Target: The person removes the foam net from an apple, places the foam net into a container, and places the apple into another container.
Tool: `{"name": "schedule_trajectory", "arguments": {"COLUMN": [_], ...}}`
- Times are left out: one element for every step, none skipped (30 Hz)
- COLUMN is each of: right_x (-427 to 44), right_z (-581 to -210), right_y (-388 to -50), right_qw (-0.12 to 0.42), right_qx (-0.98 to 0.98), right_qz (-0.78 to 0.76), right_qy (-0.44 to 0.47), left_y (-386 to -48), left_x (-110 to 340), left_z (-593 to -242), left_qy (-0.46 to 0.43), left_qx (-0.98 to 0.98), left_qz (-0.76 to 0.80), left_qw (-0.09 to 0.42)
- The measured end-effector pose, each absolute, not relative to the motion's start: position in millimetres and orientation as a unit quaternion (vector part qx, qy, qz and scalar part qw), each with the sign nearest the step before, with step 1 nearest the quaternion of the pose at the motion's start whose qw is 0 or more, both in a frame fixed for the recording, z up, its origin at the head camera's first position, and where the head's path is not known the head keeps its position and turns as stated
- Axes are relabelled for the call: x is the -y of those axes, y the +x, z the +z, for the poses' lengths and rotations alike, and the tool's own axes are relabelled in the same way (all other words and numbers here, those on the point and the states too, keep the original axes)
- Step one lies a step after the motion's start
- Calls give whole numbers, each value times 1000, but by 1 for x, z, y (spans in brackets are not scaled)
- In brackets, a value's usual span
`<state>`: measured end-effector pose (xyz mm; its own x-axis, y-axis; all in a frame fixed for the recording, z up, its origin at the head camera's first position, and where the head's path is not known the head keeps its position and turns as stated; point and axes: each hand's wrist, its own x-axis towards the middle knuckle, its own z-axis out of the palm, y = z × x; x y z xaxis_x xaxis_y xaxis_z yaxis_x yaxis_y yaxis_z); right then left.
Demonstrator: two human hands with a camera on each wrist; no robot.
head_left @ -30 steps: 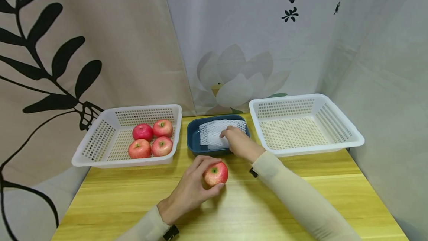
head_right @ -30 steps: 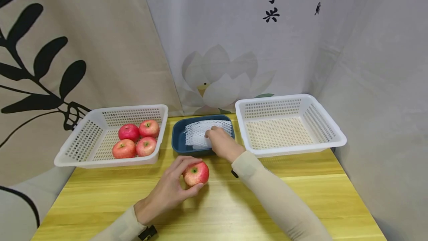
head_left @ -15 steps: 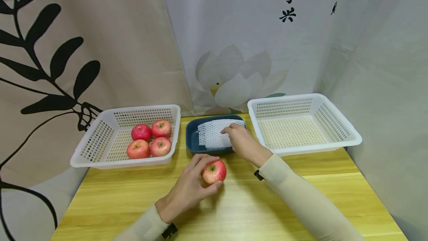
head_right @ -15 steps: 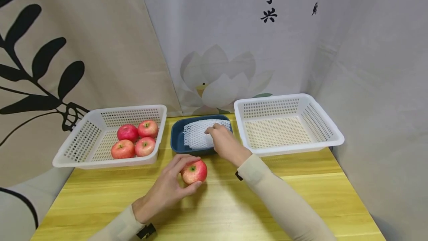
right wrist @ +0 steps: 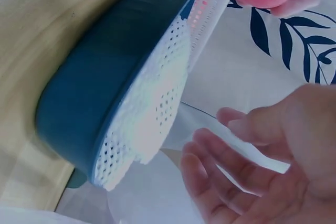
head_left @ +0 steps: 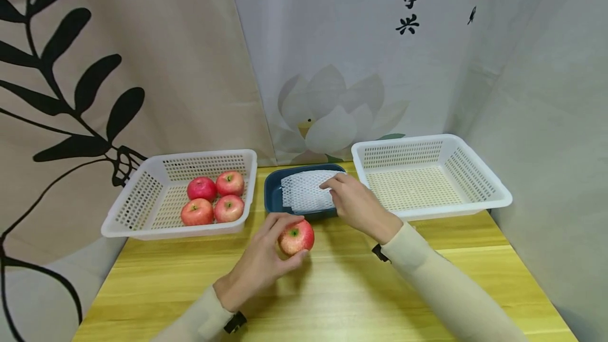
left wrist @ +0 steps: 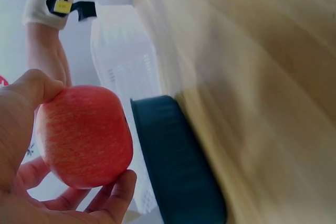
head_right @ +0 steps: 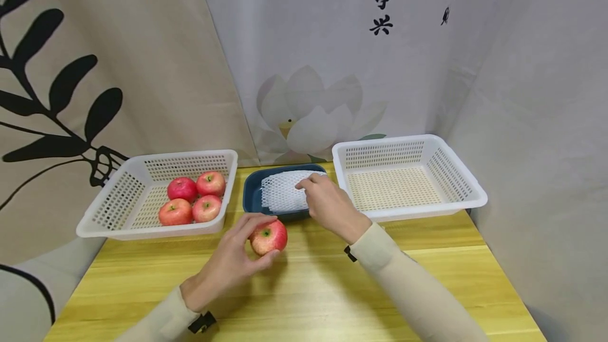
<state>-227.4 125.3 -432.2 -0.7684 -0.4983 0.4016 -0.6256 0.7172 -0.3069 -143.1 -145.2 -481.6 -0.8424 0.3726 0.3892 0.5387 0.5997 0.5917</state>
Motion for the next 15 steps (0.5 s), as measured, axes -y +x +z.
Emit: {"name": "schedule_trajectory", "arguments": {"right_x": [-127, -129, -131, -133, -135, -137, -140, -142, -144, -147, -150, -152, -155, -158, -160], "right_z": [-432, -431, -430, -430, -429, -429, -429, -429, -429, -430, -430, -431, -431, -432, -432], "right_y": [-226, -225, -224, -223, -222, -222, -221, -221, -221, -220, -220, -219, -218, -218, -218], "right_qw": [152, 154, 159, 163, 167, 171, 176, 179, 183, 188, 191, 194, 198, 201, 204], "right_qx": [914, 912, 910, 909, 907, 904, 901, 899, 897, 895, 893, 891, 890, 889, 888], "right_qz": [219, 223, 225, 226, 226, 226, 225, 224, 220, 217, 214, 212, 210, 210, 209], "right_qy": [307, 307, 309, 311, 315, 320, 325, 331, 336, 342, 347, 350, 352, 354, 355], "left_y": [-144, -145, -146, -147, -148, -149, -150, -150, -151, -152, -153, -154, -155, -156, -157], "left_x": [147, 148, 150, 152, 154, 156, 157, 159, 161, 163, 165, 167, 169, 171, 173], "left_z": [-480, -478, -476, -475, -473, -471, -470, -469, -468, -467, -466, -465, -464, -463, -462], "left_qy": [-254, -251, -248, -245, -243, -241, -239, -236, -236, -236, -236, -236, -235, -234, -233], "left_qx": [888, 890, 890, 891, 892, 892, 893, 893, 893, 892, 892, 892, 893, 894, 894], "left_qz": [-364, -363, -363, -362, -362, -360, -359, -359, -358, -356, -355, -354, -351, -348, -346], "left_qw": [116, 117, 118, 120, 123, 127, 130, 134, 140, 145, 149, 154, 157, 159, 161]}}
